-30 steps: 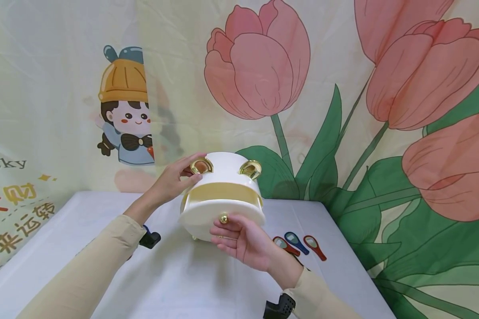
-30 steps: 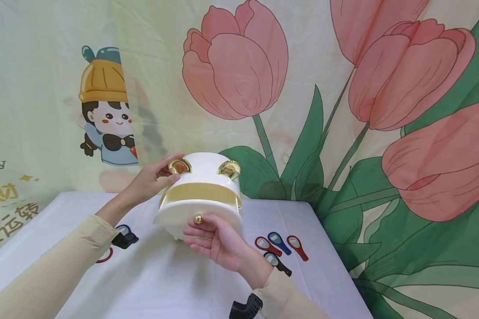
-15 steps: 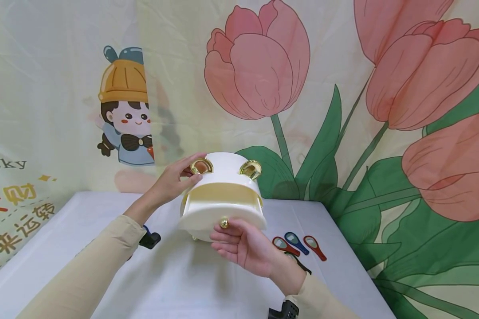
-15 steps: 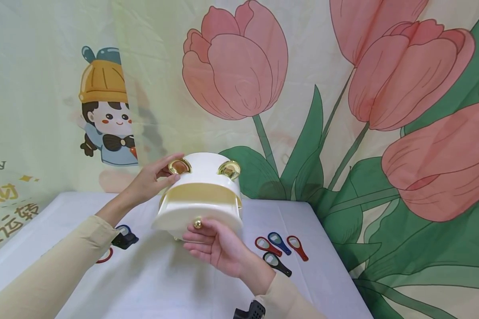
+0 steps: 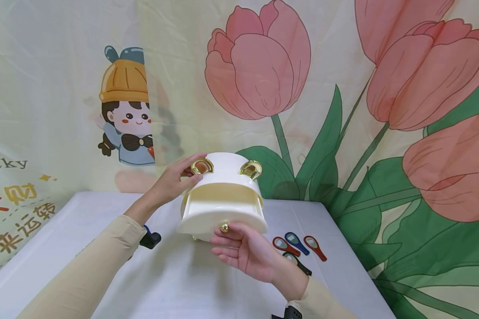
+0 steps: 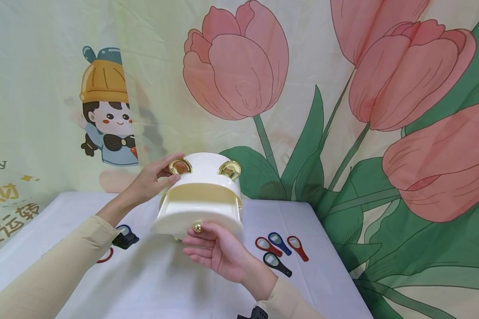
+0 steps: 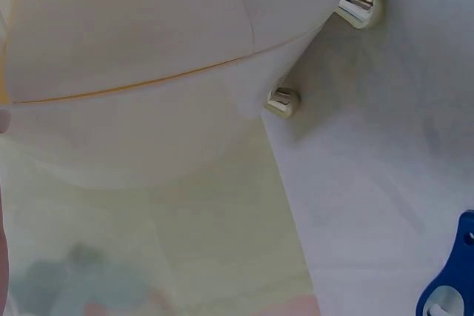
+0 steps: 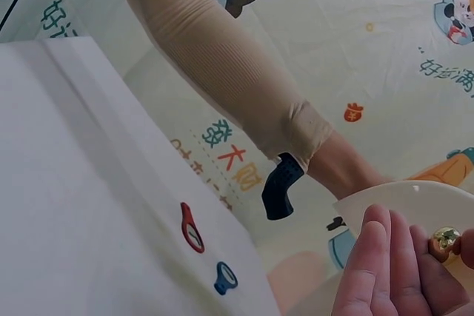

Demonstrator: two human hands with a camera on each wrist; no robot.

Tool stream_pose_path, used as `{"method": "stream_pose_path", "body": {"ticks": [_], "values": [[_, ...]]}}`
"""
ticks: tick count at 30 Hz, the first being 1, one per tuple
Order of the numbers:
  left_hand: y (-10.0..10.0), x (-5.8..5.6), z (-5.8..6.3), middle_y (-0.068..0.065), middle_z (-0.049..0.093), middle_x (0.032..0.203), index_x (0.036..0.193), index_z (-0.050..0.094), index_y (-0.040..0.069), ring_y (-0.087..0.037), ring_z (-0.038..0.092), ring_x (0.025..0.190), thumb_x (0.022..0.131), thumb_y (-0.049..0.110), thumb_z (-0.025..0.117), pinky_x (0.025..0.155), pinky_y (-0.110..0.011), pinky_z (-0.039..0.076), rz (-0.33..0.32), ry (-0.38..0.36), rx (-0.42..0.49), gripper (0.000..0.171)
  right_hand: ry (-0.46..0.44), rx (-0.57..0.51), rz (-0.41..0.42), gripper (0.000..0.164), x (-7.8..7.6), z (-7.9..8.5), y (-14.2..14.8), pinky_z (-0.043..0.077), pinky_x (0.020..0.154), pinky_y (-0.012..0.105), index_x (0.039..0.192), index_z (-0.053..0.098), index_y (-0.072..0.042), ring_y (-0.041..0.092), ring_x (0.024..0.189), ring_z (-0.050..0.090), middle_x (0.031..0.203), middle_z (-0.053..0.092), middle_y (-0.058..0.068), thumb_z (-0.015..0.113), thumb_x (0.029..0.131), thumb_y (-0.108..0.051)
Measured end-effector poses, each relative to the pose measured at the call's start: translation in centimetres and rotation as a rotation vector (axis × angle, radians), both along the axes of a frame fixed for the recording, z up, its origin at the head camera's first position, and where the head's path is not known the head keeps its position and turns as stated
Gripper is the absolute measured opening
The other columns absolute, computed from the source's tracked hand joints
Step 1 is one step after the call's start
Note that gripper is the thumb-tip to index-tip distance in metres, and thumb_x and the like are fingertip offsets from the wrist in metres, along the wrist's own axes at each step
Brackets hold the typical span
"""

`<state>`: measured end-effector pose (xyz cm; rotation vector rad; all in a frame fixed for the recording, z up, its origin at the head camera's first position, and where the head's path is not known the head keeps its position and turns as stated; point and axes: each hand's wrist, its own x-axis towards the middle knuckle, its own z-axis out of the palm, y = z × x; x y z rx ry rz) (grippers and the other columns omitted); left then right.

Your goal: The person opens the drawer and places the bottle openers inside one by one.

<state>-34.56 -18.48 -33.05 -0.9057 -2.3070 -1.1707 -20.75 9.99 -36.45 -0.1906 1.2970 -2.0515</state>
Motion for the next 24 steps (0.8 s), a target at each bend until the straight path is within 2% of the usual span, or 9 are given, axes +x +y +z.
{"method": "stream_pose_path", "body": {"ticks": [5,17,24], "values": [[0.0,-0.02,-0.04,-0.008,0.063,0.144,0.16,0.049,0.021,-0.021,0.066,0.106,0.104,0.017,0.07,0.098,-0.035,0.057,0.015,0.002,-0.008,0.06,-0.008,-0.002,0.009,0.037,0.17,0.04,0.02,0.059,0.094,0.028,0.118,0.075,-0.01,0.017,0.101,0.077,0.112,0.08,0.004,0.06,0.106,-0.041],[0.04,-0.05,0.02,-0.01,0.065,0.14,0.16,0.05,0.02,-0.022,0.066,0.105,0.104,0.018,0.071,0.099,-0.043,0.057,0.016,-0.018,-0.002,0.06,-0.004,0.009,0.006,0.039,0.61,-0.07,0.04,0.06,0.095,0.028,0.121,0.074,-0.008,0.017,0.101,0.078,0.112,0.08,0.005,0.06,0.106,-0.041],[0.02,0.03,-0.06,-0.01,0.064,0.142,0.16,0.049,0.02,-0.021,0.066,0.105,0.104,0.017,0.071,0.098,-0.033,0.057,0.013,-0.003,-0.004,0.06,-0.005,0.012,0.009,0.04,0.73,-0.21,0.08,0.059,0.095,0.028,0.122,0.073,-0.007,0.017,0.102,0.078,0.112,0.08,0.005,0.06,0.106,-0.042]]}}
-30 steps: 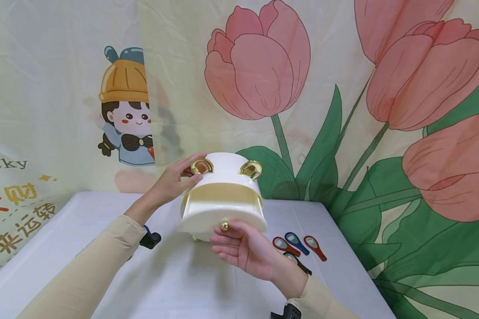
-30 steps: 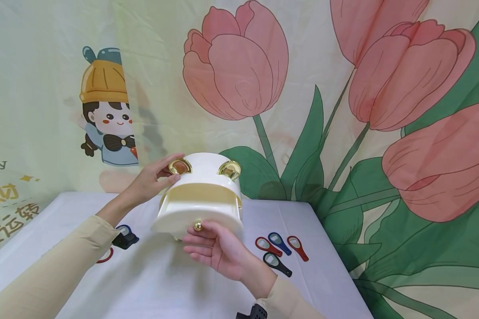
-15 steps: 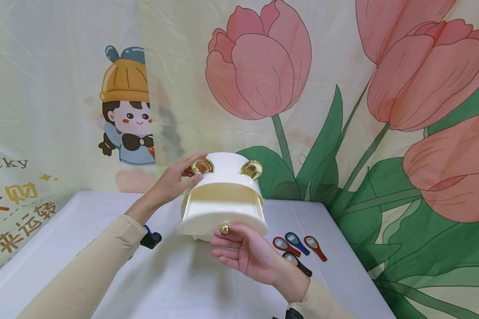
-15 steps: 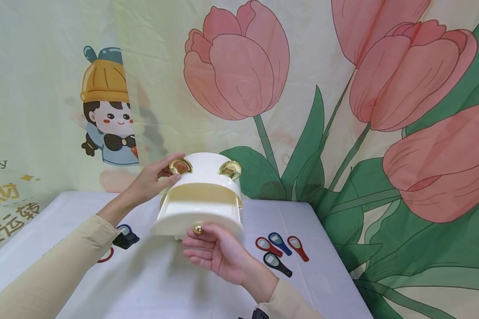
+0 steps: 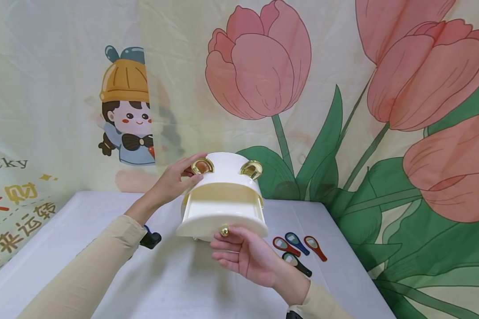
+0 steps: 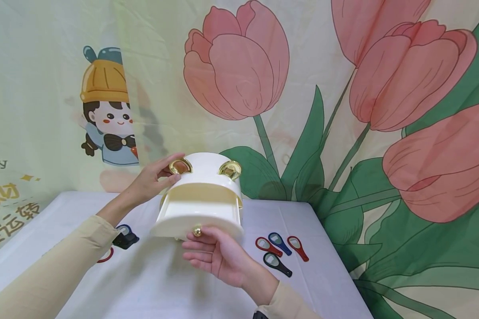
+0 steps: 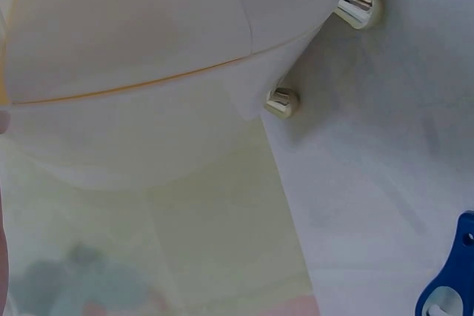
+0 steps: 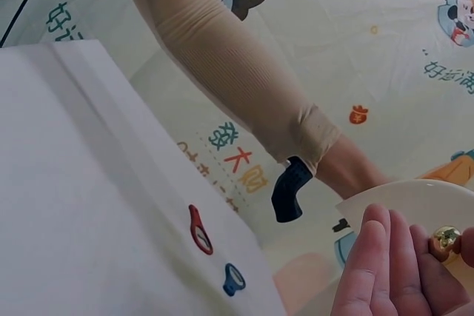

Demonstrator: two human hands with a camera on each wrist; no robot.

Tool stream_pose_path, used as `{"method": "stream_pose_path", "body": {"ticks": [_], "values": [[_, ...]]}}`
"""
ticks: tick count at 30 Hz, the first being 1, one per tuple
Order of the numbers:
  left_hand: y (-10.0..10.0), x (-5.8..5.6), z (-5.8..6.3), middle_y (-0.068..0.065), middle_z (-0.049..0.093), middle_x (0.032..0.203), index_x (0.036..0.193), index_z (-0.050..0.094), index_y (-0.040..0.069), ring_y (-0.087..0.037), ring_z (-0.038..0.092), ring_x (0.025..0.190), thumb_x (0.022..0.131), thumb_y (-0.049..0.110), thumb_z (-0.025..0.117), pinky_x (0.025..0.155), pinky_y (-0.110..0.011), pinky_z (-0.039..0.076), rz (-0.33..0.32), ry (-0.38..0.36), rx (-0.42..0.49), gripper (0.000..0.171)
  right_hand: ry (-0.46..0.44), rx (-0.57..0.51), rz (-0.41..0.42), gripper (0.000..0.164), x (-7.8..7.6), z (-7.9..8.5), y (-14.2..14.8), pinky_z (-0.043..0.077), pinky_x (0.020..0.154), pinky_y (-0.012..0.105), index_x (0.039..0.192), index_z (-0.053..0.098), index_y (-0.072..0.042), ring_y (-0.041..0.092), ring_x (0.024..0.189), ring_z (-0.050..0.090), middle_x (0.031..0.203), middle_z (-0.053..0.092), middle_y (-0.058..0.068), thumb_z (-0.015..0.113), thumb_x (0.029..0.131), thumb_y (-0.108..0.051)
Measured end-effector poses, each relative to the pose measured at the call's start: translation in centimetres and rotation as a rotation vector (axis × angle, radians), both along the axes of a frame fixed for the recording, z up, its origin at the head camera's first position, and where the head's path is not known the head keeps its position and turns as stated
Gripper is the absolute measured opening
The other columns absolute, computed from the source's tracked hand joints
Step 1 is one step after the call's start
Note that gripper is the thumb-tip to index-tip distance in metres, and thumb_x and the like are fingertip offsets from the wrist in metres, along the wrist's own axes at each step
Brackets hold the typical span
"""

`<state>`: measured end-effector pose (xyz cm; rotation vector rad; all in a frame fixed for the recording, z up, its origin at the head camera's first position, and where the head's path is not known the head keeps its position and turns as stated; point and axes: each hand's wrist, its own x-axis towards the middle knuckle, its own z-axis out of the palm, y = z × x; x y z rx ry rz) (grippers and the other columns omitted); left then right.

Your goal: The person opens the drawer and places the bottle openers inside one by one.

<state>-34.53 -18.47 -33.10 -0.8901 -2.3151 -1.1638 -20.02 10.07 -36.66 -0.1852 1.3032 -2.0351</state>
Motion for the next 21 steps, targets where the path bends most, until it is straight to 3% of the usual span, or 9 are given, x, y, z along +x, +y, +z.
{"method": "stream_pose_path", "body": {"ticks": [6,15,21], "values": [[-0.01,0.06,-0.01,-0.009,0.063,0.143,0.161,0.048,0.021,-0.021,0.066,0.106,0.104,0.018,0.071,0.098,-0.027,0.056,0.007,0.0,-0.007,0.061,-0.001,0.004,0.005,0.04,0.03,-0.28,0.01,0.059,0.095,0.028,0.123,0.073,-0.007,0.017,0.102,0.077,0.112,0.08,0.004,0.059,0.106,-0.041],[-0.02,0.07,-0.03,-0.009,0.061,0.148,0.161,0.048,0.021,-0.023,0.066,0.108,0.105,0.019,0.07,0.101,-0.041,0.056,0.005,-0.016,0.0,0.061,0.008,-0.002,0.009,0.04,-0.11,-0.49,0.06,0.06,0.095,0.029,0.122,0.073,-0.008,0.017,0.102,0.078,0.112,0.08,0.004,0.059,0.106,-0.041],[0.03,-0.01,-0.07,-0.009,0.061,0.147,0.161,0.048,0.021,-0.022,0.066,0.107,0.105,0.019,0.069,0.1,-0.037,0.057,0.009,-0.003,-0.007,0.06,0.008,-0.017,0.031,0.039,-0.11,-0.58,0.25,0.059,0.096,0.03,0.123,0.074,-0.01,0.018,0.102,0.077,0.112,0.08,0.003,0.057,0.107,-0.041]]}}
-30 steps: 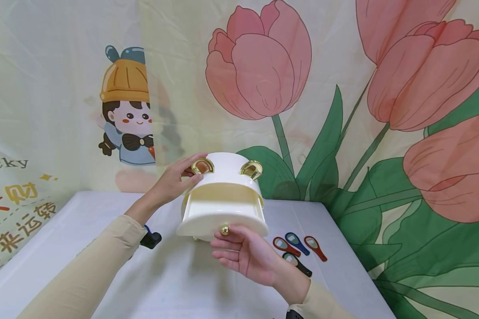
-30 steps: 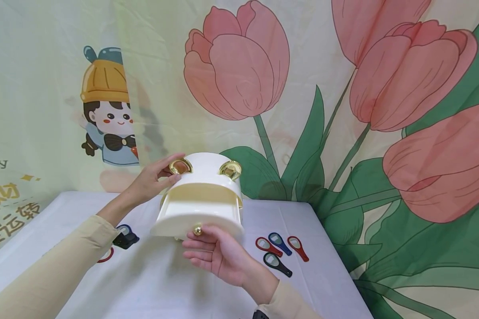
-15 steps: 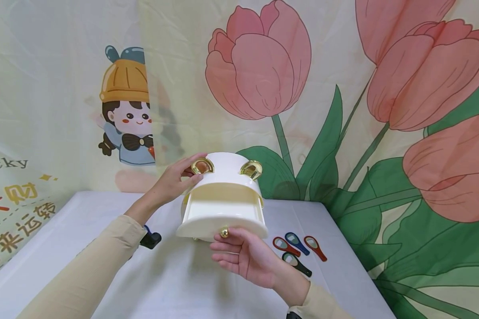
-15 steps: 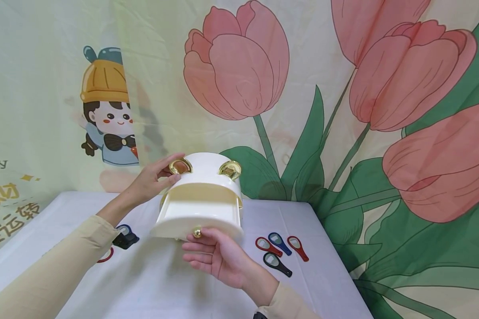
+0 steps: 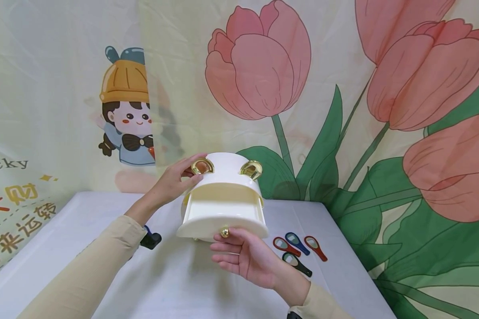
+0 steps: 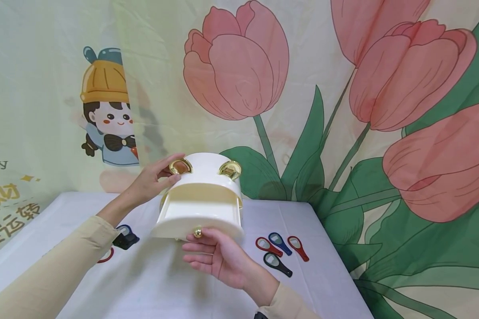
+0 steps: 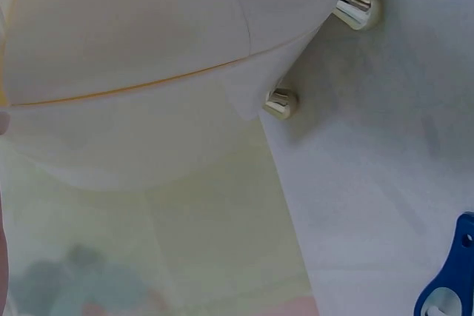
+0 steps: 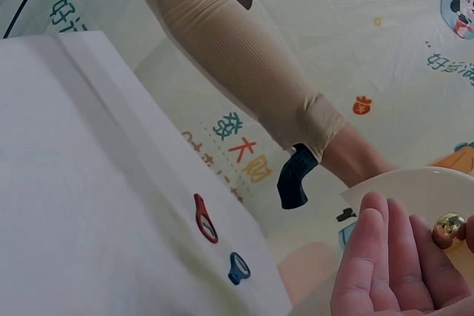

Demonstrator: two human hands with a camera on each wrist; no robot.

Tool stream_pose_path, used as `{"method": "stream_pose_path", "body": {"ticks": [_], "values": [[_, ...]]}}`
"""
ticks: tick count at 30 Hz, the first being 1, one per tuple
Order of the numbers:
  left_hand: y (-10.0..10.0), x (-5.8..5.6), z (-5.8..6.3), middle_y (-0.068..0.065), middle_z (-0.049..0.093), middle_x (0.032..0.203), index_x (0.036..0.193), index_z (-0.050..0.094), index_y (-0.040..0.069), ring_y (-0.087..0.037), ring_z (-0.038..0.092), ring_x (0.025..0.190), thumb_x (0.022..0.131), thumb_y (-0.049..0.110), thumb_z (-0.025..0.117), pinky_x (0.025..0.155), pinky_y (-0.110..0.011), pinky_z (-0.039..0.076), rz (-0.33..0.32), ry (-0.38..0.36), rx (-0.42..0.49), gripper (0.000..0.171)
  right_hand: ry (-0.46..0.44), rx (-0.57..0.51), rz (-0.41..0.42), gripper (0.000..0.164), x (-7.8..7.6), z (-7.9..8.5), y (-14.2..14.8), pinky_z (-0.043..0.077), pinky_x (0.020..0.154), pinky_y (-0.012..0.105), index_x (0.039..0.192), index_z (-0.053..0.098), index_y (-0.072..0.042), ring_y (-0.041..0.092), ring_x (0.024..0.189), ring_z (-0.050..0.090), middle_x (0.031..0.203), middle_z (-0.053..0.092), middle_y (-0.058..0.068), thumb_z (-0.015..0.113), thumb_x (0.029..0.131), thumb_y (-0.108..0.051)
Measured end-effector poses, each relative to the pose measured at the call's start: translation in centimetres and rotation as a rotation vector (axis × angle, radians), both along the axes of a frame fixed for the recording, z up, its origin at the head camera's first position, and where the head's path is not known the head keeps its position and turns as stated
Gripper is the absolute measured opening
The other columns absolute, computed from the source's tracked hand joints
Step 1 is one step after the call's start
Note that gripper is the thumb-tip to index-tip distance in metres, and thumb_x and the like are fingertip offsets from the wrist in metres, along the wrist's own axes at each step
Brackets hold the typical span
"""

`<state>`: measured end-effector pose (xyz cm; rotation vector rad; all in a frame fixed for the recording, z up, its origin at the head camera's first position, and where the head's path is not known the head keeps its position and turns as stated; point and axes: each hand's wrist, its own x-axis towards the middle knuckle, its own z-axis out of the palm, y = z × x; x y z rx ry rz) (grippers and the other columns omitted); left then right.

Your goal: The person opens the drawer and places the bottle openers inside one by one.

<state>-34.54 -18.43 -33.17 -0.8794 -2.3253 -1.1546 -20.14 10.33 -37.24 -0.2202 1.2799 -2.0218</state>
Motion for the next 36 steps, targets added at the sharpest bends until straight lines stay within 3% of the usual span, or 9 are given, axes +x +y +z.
{"method": "stream_pose_path", "body": {"ticks": [11,20,28,36], "values": [[0.2,0.2,0.2,-0.006,0.06,0.149,0.162,0.047,0.023,-0.021,0.066,0.109,0.105,0.021,0.07,0.1,-0.032,0.056,0.013,-0.023,-0.009,0.062,0.052,0.049,0.079,0.052,0.3,-0.9,2.8,0.058,0.1,0.034,0.142,0.062,-0.001,0.021,0.109,0.075,0.123,0.076,0.006,0.052,0.11,-0.041],[0.2,0.1,0.1,-0.008,0.06,0.15,0.162,0.047,0.022,-0.022,0.066,0.107,0.104,0.019,0.07,0.101,-0.041,0.057,-0.002,-0.024,0.005,0.062,0.094,0.254,0.006,0.05,-0.4,-2.5,8.6,0.058,0.103,0.041,0.141,0.06,0.001,0.027,0.115,0.073,0.126,0.074,0.011,0.056,0.108,-0.037],[0.0,0.1,0.0,-0.007,0.06,0.149,0.162,0.047,0.023,-0.021,0.066,0.107,0.105,0.02,0.07,0.098,-0.026,0.055,0.004,-0.012,-0.007,0.062,0.351,0.554,-0.117,0.05,-2.2,-2.3,13.6,0.06,0.097,0.038,0.143,0.059,0.004,0.031,0.117,0.071,0.131,0.071,0.014,0.061,0.108,-0.032],[0.1,0.1,0.0,-0.005,0.06,0.149,0.162,0.047,0.026,-0.02,0.066,0.107,0.104,0.021,0.07,0.098,-0.026,0.055,0.01,-0.024,-0.009,0.062,0.6,0.805,-0.174,0.043,-4.1,-2.1,15.7,0.061,0.093,0.047,0.139,0.064,0.001,0.031,0.111,0.069,0.132,0.07,0.016,0.066,0.105,-0.026]]}}
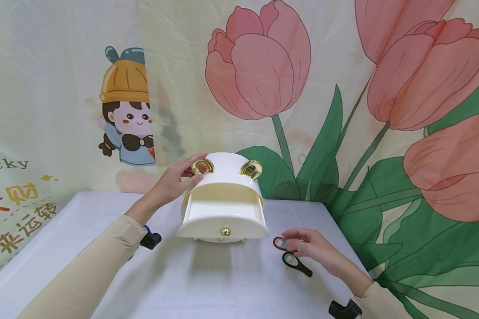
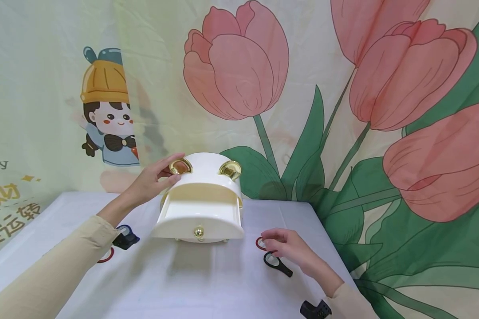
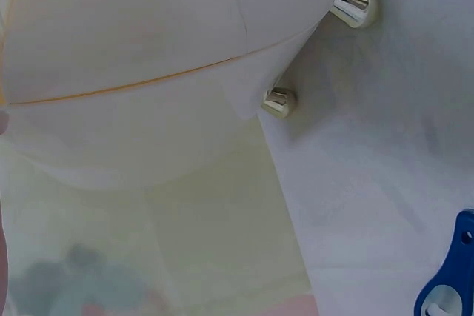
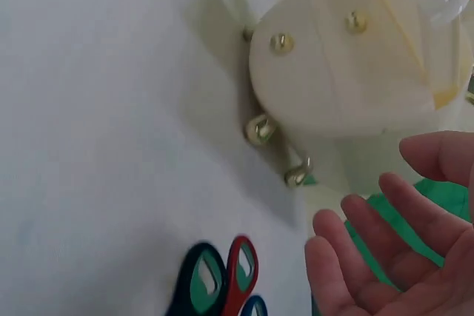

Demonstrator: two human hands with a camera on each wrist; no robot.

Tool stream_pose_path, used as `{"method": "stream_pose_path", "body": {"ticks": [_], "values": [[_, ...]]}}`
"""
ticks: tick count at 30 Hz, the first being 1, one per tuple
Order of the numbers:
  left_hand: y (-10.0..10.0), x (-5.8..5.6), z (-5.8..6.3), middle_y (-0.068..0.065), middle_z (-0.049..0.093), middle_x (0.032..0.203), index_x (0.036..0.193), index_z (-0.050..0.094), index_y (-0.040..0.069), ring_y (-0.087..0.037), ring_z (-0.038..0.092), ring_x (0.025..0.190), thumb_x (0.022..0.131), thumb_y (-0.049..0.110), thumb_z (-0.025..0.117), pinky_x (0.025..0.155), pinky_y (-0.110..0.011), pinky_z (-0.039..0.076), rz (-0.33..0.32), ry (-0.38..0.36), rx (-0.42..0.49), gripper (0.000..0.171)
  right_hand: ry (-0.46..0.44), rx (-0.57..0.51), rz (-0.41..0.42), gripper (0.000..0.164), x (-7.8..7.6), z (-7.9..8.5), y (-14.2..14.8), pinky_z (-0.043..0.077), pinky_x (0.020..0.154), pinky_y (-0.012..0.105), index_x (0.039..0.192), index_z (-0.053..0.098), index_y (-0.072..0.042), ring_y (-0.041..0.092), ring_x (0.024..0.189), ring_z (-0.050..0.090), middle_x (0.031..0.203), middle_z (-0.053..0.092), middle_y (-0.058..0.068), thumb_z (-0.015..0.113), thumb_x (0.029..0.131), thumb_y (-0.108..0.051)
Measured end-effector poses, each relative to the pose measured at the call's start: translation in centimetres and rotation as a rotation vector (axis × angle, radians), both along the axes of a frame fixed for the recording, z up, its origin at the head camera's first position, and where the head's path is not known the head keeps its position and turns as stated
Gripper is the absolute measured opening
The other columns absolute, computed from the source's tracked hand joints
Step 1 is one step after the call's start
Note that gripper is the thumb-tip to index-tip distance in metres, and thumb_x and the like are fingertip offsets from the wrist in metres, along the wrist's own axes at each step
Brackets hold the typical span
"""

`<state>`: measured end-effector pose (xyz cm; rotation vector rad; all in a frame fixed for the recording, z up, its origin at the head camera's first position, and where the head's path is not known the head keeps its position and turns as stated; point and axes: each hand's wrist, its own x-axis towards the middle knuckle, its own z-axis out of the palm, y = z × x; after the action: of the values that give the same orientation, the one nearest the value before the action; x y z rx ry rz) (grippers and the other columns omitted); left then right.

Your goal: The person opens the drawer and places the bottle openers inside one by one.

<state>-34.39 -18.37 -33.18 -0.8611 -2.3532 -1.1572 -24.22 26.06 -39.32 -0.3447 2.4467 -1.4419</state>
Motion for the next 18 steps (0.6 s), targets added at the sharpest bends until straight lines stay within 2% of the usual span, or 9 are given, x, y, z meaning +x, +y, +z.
{"method": "stream_pose_path", "body": {"ticks": [4,7,12,18], "values": [[0.0,0.0,0.0,-0.005,0.06,0.149,0.162,0.047,0.026,-0.02,0.066,0.107,0.104,0.021,0.07,0.099,-0.029,0.056,-0.002,0.003,0.004,0.062,0.157,0.152,-0.044,0.039,-0.9,-0.8,0.6,0.062,0.082,0.04,0.135,0.068,-0.005,0.026,0.103,0.07,0.133,0.069,0.018,0.071,0.102,-0.024],[0.0,0.0,0.0,-0.006,0.061,0.148,0.162,0.047,0.024,-0.02,0.066,0.107,0.105,0.022,0.07,0.099,-0.031,0.056,-0.005,0.008,0.005,0.062,0.24,0.222,-0.041,0.038,-1.6,-1.8,1.0,0.062,0.075,0.032,0.134,0.068,-0.005,0.023,0.101,0.071,0.133,0.069,0.019,0.074,0.1,-0.021],[-0.1,-0.1,0.0,-0.005,0.061,0.147,0.162,0.047,0.026,-0.02,0.066,0.108,0.105,0.023,0.07,0.099,-0.031,0.056,0.004,0.006,-0.001,0.062,0.339,0.29,0.005,0.044,-2.4,-3.4,1.8,0.06,0.072,0.024,0.137,0.066,0.0,0.027,0.1,0.071,0.132,0.068,0.022,0.078,0.097,-0.013],[-0.1,0.0,0.0,-0.005,0.06,0.148,0.163,0.046,0.026,-0.02,0.066,0.108,0.105,0.022,0.07,0.099,-0.029,0.056,0.007,0.004,-0.004,0.063,0.404,0.373,0.007,0.048,-2.3,-4.9,3.1,0.058,0.071,0.023,0.136,0.067,-0.002,0.029,0.101,0.067,0.124,0.069,0.018,0.083,0.093,-0.016]]}}
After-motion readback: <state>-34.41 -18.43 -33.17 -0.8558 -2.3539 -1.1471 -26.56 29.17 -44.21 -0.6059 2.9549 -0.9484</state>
